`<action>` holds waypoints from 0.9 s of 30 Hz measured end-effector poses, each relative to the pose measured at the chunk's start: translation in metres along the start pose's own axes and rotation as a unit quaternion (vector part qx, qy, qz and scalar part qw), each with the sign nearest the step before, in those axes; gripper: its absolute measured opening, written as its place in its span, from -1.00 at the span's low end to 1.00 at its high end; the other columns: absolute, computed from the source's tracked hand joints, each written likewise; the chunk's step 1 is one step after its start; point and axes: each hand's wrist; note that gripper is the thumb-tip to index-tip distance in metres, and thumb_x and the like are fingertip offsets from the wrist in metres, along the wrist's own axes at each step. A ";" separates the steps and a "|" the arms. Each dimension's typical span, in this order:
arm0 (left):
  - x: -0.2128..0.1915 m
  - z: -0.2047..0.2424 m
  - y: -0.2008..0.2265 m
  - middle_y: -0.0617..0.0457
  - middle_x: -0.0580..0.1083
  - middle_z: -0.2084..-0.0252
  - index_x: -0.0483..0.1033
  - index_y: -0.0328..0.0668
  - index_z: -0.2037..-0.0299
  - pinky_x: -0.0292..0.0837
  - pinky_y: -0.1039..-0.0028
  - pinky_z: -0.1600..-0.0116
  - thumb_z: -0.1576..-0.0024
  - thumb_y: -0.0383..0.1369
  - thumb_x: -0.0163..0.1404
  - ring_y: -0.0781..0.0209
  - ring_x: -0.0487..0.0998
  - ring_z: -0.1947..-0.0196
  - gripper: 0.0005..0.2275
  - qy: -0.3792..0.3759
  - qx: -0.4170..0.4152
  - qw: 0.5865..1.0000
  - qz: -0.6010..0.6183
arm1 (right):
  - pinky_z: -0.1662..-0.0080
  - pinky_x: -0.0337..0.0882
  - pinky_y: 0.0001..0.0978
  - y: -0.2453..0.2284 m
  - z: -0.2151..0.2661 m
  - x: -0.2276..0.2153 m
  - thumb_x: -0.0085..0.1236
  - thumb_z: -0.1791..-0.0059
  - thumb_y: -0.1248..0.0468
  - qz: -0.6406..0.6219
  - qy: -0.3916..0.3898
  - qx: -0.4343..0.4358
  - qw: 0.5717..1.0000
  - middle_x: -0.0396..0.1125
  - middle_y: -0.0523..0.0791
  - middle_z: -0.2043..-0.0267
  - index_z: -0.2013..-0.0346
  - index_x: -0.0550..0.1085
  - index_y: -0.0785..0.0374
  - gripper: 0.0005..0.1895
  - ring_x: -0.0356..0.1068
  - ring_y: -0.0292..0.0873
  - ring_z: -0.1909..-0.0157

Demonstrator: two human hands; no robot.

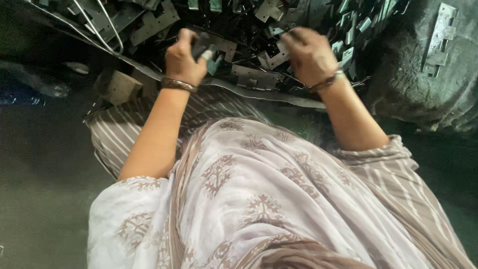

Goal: The person sits on the floor and sorts small metal parts from a large pile, picking them up by hand and placing them into a metal bin. The person repeatedly reaches into the pile, selects parts, and deposits them into the bin.

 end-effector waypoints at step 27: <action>0.021 -0.026 -0.054 0.08 0.52 0.06 0.62 0.02 0.28 0.43 0.32 -0.15 -0.16 -0.35 0.03 0.09 0.51 -0.03 -0.91 -0.149 0.349 0.863 -0.334 | -0.31 0.00 0.29 -0.024 -0.052 0.080 0.09 0.02 0.20 0.280 -0.066 -0.063 0.956 0.30 0.05 -0.27 0.22 0.65 0.03 -0.81 0.01 0.17 -0.47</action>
Point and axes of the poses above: each hand's wrist, its own z-axis away from the middle knuckle, its own x-axis out of the palm, y = z × x
